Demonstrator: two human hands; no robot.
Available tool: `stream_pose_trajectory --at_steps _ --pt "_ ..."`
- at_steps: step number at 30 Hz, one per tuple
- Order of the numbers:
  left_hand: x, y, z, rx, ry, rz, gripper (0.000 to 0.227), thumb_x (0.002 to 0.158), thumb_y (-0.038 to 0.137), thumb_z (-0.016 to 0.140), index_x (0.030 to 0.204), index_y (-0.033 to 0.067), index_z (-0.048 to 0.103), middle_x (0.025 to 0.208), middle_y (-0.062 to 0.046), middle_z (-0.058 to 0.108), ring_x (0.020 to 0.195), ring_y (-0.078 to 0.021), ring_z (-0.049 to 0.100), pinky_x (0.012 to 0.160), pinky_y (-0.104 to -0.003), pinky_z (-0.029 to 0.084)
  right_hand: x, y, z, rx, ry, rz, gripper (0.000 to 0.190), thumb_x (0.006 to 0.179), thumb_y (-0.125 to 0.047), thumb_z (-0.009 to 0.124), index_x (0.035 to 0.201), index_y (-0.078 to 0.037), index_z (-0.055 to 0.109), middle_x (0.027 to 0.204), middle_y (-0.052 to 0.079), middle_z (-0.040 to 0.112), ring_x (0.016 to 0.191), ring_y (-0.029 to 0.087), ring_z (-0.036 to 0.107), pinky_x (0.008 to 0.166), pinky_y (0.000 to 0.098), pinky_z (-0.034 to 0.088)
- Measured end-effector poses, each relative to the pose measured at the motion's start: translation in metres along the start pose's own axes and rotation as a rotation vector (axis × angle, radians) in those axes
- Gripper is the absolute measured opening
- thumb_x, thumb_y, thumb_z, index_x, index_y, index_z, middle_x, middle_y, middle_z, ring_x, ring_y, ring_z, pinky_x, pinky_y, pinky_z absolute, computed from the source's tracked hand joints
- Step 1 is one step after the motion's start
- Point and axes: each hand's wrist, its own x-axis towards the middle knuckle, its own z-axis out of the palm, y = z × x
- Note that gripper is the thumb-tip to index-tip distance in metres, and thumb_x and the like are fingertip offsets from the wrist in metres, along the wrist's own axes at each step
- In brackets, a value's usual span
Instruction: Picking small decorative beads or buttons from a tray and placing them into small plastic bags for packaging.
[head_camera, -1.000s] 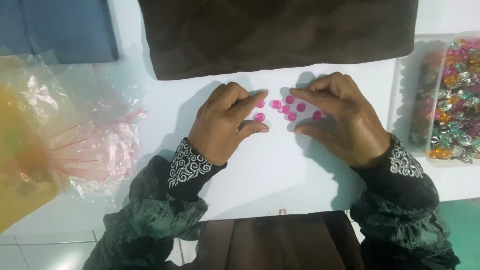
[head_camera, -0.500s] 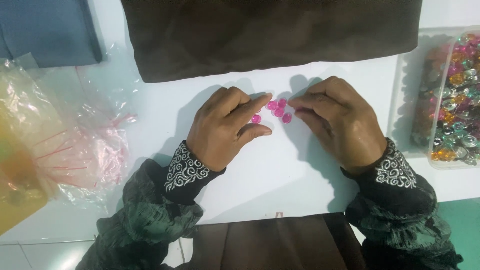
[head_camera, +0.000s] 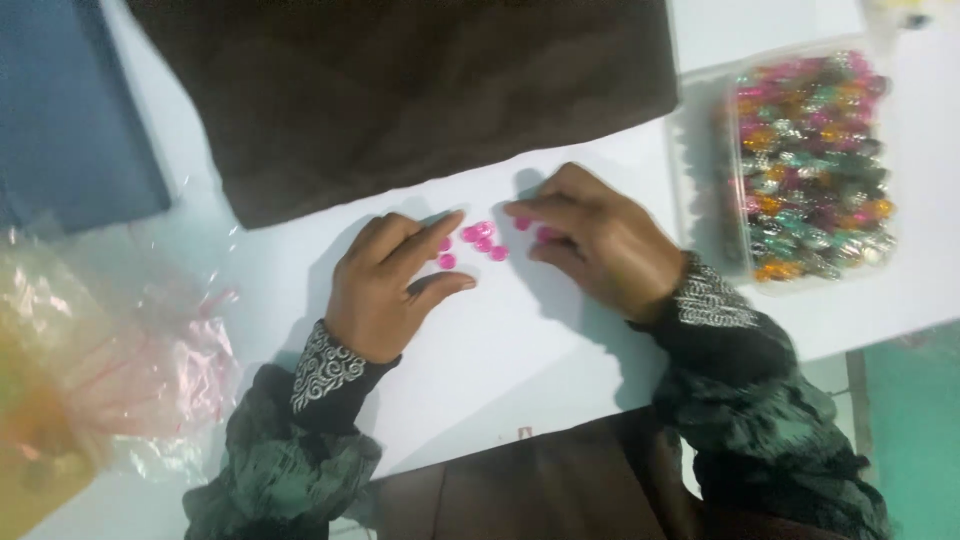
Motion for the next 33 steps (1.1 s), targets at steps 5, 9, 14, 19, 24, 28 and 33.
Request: stream_pose_trajectory --at_steps 5,9,14,19,24,28,33 --pt "0.010 0.007 0.002 -0.055 0.058 -0.030 0.060 0.079 0.032 0.090 0.130 0.0072 0.070 0.083 -0.002 0.059 0.076 -0.0199 0.065 0.070 -0.033 0.058 0.004 -0.001 0.015 0.083 0.083 0.090 0.034 0.089 -0.004 0.074 0.123 -0.002 0.071 0.105 0.016 0.063 0.087 0.036 0.072 0.073 0.0442 0.061" --pt "0.013 0.011 0.003 0.038 0.147 0.061 0.058 0.088 0.042 0.081 0.132 0.0064 0.069 0.086 -0.003 0.055 0.078 -0.0200 0.061 0.073 -0.033 0.055 0.006 -0.008 0.005 0.106 0.161 0.056 0.033 0.089 -0.012 0.079 0.121 -0.004 0.072 0.100 0.012 0.063 0.080 0.029 0.072 0.071 0.0394 0.062" --pt "0.026 0.032 0.011 0.069 0.247 0.193 0.044 0.097 0.035 0.073 0.130 0.0065 0.071 0.091 -0.004 0.055 0.081 -0.0224 0.059 0.076 -0.036 0.050 -0.013 -0.008 -0.020 0.111 0.412 0.017 0.026 0.091 -0.013 0.078 0.116 -0.006 0.073 0.097 0.009 0.063 0.075 0.025 0.071 0.066 0.0345 0.061" --pt "0.060 0.064 0.028 0.038 0.235 0.280 0.044 0.099 0.034 0.069 0.135 0.0078 0.067 0.104 -0.007 0.057 0.094 -0.0245 0.059 0.084 -0.038 0.049 -0.048 0.015 -0.064 -0.217 0.746 -0.023 0.025 0.092 -0.005 0.079 0.116 -0.009 0.077 0.102 0.014 0.065 0.095 0.037 0.070 0.081 0.0422 0.060" --pt "0.126 0.116 0.054 -0.110 0.018 0.280 0.055 0.107 0.024 0.060 0.153 0.0009 0.042 0.143 -0.025 0.050 0.134 -0.0441 0.049 0.110 -0.054 0.042 -0.086 0.067 -0.107 -0.593 0.508 0.318 0.036 0.101 -0.001 0.062 0.137 -0.007 0.065 0.131 0.014 0.062 0.128 0.034 0.057 0.091 0.0403 0.056" --pt "0.170 0.131 0.100 -0.075 -0.063 0.264 0.057 0.101 0.008 0.065 0.151 -0.0035 0.042 0.146 -0.029 0.049 0.139 -0.0478 0.045 0.116 -0.056 0.038 -0.094 0.074 -0.095 -0.628 0.377 0.374 0.042 0.101 -0.001 0.061 0.143 -0.009 0.062 0.142 0.017 0.057 0.138 0.038 0.049 0.102 0.0445 0.053" --pt "0.195 0.122 0.167 0.141 -0.087 0.111 0.049 0.107 0.025 0.058 0.147 -0.0019 0.049 0.140 -0.027 0.054 0.128 -0.0457 0.054 0.105 -0.056 0.049 -0.110 0.058 -0.089 -0.583 0.258 0.397 0.036 0.099 0.001 0.058 0.133 -0.008 0.066 0.137 0.012 0.059 0.137 0.035 0.050 0.100 0.0391 0.052"
